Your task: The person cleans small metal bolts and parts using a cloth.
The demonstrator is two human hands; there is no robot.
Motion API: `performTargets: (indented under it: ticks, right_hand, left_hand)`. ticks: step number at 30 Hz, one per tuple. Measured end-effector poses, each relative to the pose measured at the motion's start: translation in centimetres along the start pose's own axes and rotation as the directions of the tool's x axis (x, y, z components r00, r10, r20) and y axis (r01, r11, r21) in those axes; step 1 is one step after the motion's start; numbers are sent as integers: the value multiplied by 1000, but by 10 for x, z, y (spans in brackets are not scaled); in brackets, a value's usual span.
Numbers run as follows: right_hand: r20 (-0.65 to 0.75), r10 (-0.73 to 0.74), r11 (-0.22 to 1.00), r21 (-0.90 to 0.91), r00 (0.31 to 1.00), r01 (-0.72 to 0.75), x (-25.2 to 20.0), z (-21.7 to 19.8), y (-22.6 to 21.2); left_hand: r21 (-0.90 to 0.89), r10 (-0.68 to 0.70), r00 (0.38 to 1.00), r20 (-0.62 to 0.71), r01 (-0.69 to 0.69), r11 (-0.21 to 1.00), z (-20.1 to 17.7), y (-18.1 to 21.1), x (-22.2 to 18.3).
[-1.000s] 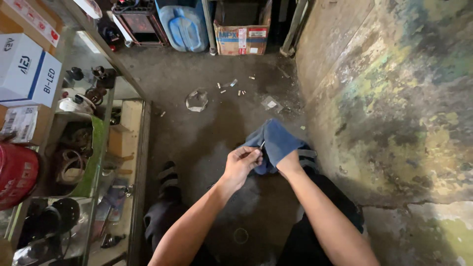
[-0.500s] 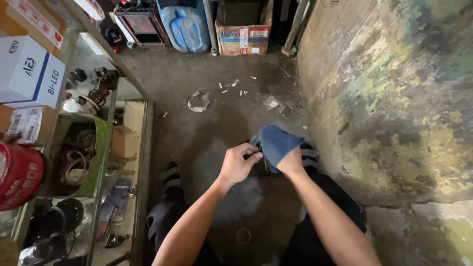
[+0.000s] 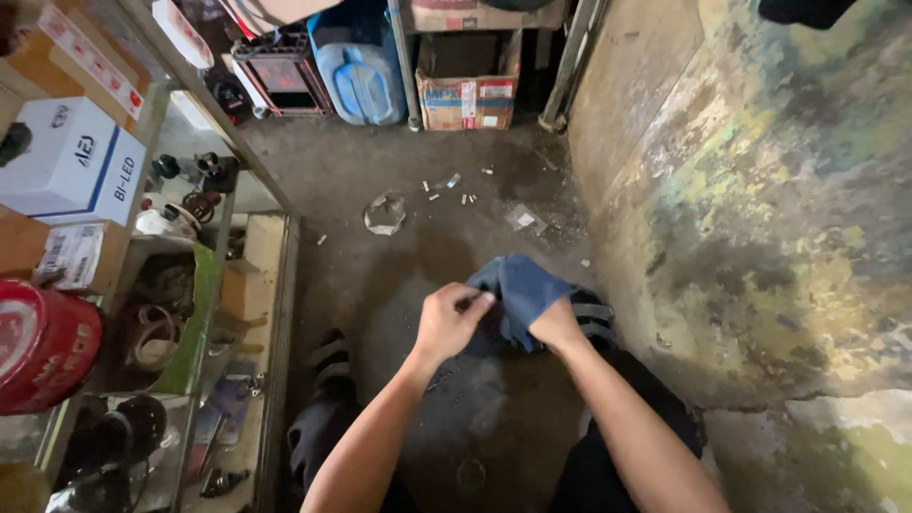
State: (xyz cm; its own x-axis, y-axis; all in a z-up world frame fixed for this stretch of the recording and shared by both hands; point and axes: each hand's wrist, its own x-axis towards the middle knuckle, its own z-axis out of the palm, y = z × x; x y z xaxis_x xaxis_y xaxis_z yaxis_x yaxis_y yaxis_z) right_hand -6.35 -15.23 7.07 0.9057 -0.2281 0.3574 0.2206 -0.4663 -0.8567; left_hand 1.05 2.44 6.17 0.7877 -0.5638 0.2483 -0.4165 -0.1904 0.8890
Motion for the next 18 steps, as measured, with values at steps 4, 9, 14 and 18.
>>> performTargets:
  ticks: [4,9,14,18]
  right_hand:
    - [174,49,969,-249,984,-4,-6,4,27]
    - [204,162,984,-109,965,-142,-24,4,18]
    - [166,356,805,446,920,-392,-42,6,17]
    - [193,345,805,443,919,-395,-49,3,-18]
  left_hand:
    - [-209,-90,990,-105,66,976,-3,-5,7]
    - [-318,-114,990,79,133,939,-3,-16,2]
    - [-415,-35,993,112,78,907,2,-17,-12]
    - [-438,-102,995,5,93,894,6,-28,-22]
